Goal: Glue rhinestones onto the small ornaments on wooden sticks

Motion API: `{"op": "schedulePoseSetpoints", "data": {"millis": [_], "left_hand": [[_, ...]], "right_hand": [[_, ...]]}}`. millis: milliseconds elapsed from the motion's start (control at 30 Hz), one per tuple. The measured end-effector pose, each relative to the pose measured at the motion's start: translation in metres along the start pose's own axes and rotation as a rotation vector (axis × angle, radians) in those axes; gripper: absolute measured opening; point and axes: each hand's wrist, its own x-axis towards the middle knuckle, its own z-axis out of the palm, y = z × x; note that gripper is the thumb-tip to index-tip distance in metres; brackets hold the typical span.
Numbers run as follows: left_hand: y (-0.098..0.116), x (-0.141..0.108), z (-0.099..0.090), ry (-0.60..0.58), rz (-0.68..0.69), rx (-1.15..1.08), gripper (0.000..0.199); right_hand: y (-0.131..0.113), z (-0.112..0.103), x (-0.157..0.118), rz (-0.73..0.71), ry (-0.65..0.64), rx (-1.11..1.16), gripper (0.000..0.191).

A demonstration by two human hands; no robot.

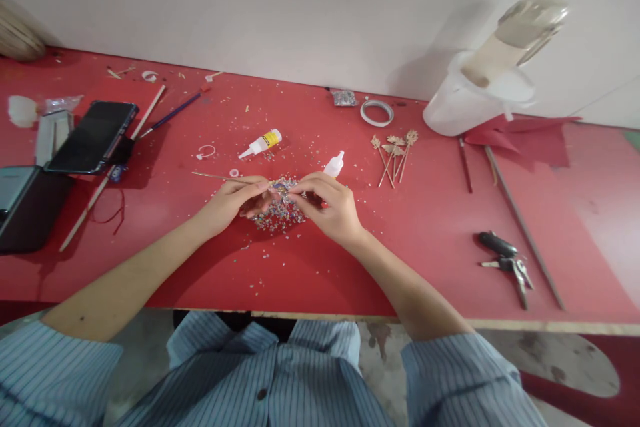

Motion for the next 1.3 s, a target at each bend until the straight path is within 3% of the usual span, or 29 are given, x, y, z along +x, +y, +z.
{"op": "schedulePoseSetpoints", "data": {"millis": [400, 1300], "left_hand": [[-0.0002, 0.0, -0.0012, -0.019, -0.017, -0.008, 0.03], [0.0053, -0.0009, 0.0013, -0.022, -0.03, 0.03, 0.03]], "right_hand": [[0.003, -0.0007, 0.0, -0.045, -0.009, -0.017, 0.007], [0.0006, -0.0013, 0.0004, 0.083, -0.037, 0.053, 0.003]]}}
